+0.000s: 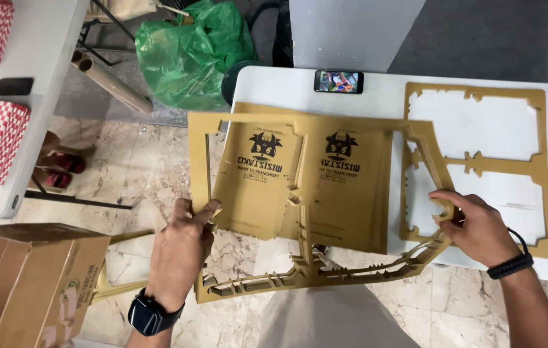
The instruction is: The person is punching out pre-cut shapes from cardboard sheets and stacking the finished pieces on a table for assembly.
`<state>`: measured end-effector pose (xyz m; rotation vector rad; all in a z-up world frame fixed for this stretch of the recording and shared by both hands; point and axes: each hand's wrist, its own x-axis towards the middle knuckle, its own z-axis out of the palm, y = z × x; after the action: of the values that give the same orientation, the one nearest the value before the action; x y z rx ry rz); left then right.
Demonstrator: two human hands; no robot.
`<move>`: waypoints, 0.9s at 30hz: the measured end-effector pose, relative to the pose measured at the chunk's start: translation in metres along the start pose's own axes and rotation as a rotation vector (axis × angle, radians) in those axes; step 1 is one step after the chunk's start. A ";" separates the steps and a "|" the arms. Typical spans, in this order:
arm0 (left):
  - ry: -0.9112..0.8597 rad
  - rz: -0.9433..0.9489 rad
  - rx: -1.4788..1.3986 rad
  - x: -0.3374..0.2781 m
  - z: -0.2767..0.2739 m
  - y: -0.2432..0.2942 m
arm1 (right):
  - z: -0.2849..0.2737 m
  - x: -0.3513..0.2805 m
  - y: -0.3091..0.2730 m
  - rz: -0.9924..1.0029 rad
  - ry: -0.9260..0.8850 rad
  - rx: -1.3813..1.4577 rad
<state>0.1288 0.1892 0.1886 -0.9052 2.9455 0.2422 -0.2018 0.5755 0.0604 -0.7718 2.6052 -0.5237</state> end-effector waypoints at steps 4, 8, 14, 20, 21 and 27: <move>-0.062 -0.002 -0.037 -0.037 0.016 -0.012 | -0.010 -0.031 -0.014 0.037 -0.154 0.014; -0.080 0.030 -0.053 -0.062 0.025 -0.008 | -0.010 -0.051 -0.003 0.034 -0.215 0.046; -0.039 0.009 0.016 -0.094 -0.020 0.017 | -0.074 -0.112 0.013 -0.280 0.116 -0.018; 0.404 0.101 0.131 -0.107 -0.039 0.030 | -0.113 -0.158 0.078 -0.115 0.259 0.194; 0.409 0.113 0.127 -0.100 -0.038 0.032 | -0.115 -0.158 0.080 -0.108 0.270 0.192; 0.589 0.234 0.297 -0.036 -0.025 0.059 | -0.102 -0.158 0.114 -0.088 0.530 0.059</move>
<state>0.1258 0.2529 0.2249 -0.6781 3.4737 -0.5371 -0.1739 0.7807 0.1358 -0.8192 3.0212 -0.9366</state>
